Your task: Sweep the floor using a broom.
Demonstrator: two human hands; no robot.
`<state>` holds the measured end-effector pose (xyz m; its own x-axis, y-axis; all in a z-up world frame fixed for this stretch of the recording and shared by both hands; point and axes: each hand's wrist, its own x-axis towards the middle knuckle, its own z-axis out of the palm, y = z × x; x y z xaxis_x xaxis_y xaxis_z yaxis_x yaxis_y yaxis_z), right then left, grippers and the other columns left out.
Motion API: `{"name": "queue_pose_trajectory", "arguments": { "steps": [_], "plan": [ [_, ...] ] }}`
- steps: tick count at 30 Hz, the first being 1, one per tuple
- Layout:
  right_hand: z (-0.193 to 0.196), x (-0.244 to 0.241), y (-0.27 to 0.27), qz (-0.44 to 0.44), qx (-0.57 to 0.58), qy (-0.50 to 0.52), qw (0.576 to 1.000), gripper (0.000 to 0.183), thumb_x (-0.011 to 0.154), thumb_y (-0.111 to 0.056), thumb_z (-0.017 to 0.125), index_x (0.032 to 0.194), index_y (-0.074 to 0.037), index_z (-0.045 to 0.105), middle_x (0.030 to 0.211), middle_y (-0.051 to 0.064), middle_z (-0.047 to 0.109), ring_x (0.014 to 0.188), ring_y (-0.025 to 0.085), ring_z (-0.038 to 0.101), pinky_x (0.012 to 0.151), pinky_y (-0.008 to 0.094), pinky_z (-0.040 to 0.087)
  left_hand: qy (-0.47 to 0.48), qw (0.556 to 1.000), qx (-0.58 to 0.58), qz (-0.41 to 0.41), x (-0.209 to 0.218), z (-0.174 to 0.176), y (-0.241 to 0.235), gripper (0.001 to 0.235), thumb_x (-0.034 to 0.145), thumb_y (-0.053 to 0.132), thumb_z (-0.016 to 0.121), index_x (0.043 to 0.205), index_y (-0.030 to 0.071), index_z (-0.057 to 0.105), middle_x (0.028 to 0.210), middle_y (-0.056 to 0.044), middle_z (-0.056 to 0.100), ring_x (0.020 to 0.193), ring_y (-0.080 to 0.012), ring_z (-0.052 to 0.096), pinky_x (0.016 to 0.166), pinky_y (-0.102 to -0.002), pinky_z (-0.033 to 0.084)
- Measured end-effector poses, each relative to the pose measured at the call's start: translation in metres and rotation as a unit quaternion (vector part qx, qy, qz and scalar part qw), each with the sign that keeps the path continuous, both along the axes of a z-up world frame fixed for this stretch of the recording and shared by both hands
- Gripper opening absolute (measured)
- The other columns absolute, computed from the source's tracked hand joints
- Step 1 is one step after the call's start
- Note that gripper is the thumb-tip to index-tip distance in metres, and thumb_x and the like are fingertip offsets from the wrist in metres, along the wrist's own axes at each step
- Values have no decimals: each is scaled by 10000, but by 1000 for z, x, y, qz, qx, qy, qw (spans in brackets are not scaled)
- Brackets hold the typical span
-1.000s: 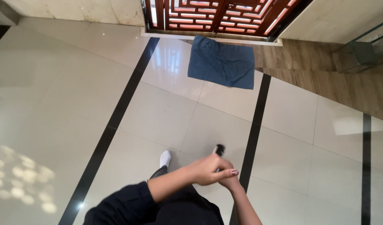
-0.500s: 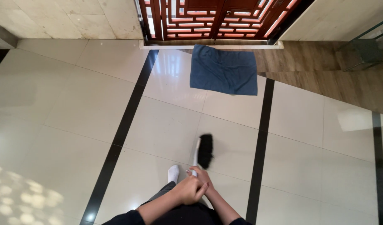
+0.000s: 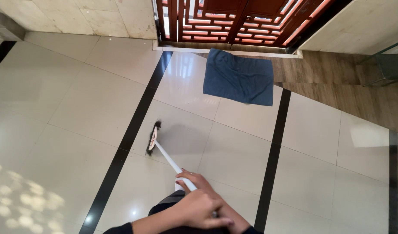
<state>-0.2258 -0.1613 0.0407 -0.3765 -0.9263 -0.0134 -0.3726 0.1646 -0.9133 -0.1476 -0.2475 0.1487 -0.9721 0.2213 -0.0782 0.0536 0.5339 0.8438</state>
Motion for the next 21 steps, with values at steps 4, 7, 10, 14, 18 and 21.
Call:
{"name": "queue_pose_trajectory", "arguments": {
  "steps": [4,7,10,14,18,21],
  "plan": [
    [78,-17,24,-16,58,20,998,226,945,-243,726,1089,-71,696,1074,188,753,1088,337,699,831,416,565,107,976,144,-124,-17,16,13,314,896,290,644,962,-8,571,799,-186,672,722,-390,679,688,-465,546],
    [91,-22,56,-74,116,47,989,234,891,-273,746,1048,-102,716,1019,140,781,873,248,782,729,365,604,176,960,143,-163,-31,7,41,199,886,111,565,1067,30,552,890,-184,675,814,-359,705,788,-457,560],
    [76,-37,87,-130,179,81,972,223,868,-302,761,996,-121,732,903,102,803,806,185,802,703,330,616,200,945,162,-203,-52,8,47,130,965,92,510,1073,42,562,889,-167,672,812,-314,707,791,-409,562],
    [51,-88,111,-197,331,47,922,237,881,-357,725,1024,-168,733,864,77,802,789,175,801,692,332,633,133,908,344,-196,-95,11,49,382,1112,324,449,1096,12,670,961,-153,714,915,-300,700,830,-395,538],
    [-29,-153,153,-173,391,65,902,175,912,-288,698,1046,-174,692,910,83,790,845,225,747,755,369,601,-80,954,271,-102,-156,-92,79,658,1109,481,384,747,-18,613,692,-127,625,722,-261,653,743,-397,541],
    [-92,-178,168,-210,324,109,916,137,823,-150,699,954,-113,688,890,98,759,795,256,749,700,393,596,-90,965,236,-71,-186,-165,93,703,1141,450,286,659,5,543,619,-125,557,618,-277,579,737,-416,524]
  ]
}}
